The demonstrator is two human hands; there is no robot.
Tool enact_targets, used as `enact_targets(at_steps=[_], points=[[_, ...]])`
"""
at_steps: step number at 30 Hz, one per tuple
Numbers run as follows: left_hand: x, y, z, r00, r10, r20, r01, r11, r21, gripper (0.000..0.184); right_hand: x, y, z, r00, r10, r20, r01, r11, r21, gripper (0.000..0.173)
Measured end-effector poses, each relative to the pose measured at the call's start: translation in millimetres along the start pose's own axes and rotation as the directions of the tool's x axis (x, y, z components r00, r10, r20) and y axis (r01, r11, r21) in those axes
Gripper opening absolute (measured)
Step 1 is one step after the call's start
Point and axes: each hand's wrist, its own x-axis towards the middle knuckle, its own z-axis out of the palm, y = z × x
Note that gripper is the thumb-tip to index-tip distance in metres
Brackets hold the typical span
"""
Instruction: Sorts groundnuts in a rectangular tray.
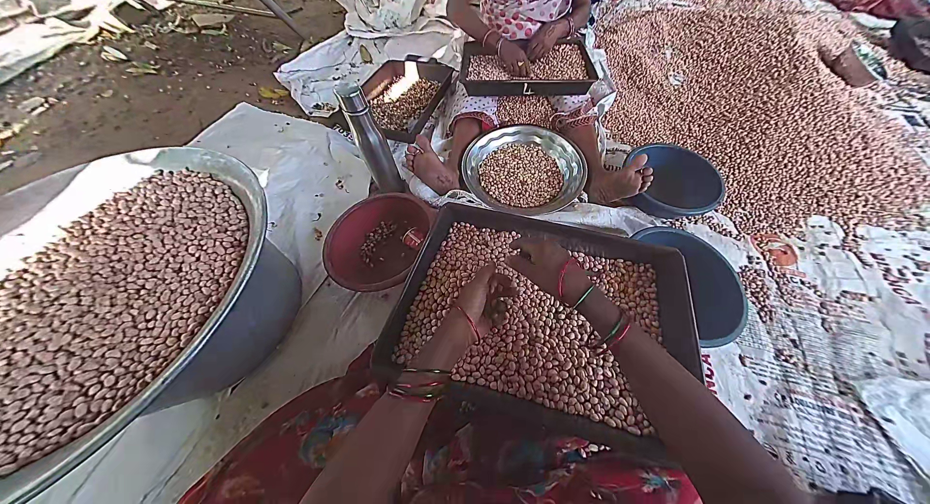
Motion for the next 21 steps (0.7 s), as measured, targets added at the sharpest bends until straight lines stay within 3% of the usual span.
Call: enact_targets(at_steps=[2, 4, 6, 8, 12, 14, 15, 17, 19, 21], points=[[-10, -5, -3, 0.999, 0.031, -0.028, -0.032, 0.999, -0.022, 0.038, 6, 13, 15, 0.999, 0.002, 0.038, 0.000, 0.999, -0.053, 0.044], [-18, -9, -10, 0.993, 0.115, -0.040, -0.114, 0.993, 0.030, 0.036, -3, 26, 49, 0.991, -0.100, 0.092, 0.112, 0.984, -0.139, 0.043], [-23, -13, -18, 0.978, 0.200, -0.058, -0.194, 0.976, 0.097, 0.035, -35, 37, 83, 0.963, -0.240, 0.124, 0.261, 0.946, -0.193, 0.041], [-27, -15, -29, 0.961, 0.270, -0.060, -0.260, 0.955, 0.144, 0.033, -67, 51, 83, 0.944, -0.254, 0.212, 0.299, 0.929, -0.219, 0.040], [-30, -20, -43, 0.919, 0.394, 0.007, -0.372, 0.859, 0.351, 0.020, -89, 102, 26, 0.993, 0.009, 0.118, 0.030, 0.943, -0.331, 0.042], [-30, -21, -44, 0.904, 0.421, 0.077, -0.389, 0.735, 0.555, 0.018, -91, 107, 10, 0.994, 0.094, 0.047, -0.073, 0.942, -0.329, 0.039], [-31, -19, -40, 0.908, 0.402, 0.117, -0.371, 0.641, 0.672, 0.023, -94, 98, 10, 0.994, 0.077, 0.073, -0.049, 0.946, -0.321, 0.038], [-32, -15, -30, 0.928, 0.317, 0.196, -0.324, 0.425, 0.845, 0.031, -101, 76, 27, 0.972, -0.086, 0.218, 0.150, 0.943, -0.296, 0.031], [-32, -10, -16, 0.957, 0.186, 0.224, -0.263, 0.221, 0.939, 0.037, -108, 64, 53, 0.871, -0.269, 0.410, 0.390, 0.886, -0.249, 0.026], [-30, -7, -3, 0.978, 0.067, 0.199, -0.201, 0.030, 0.979, 0.041, -111, 60, 60, 0.810, -0.186, 0.556, 0.404, 0.864, -0.300, 0.027]])
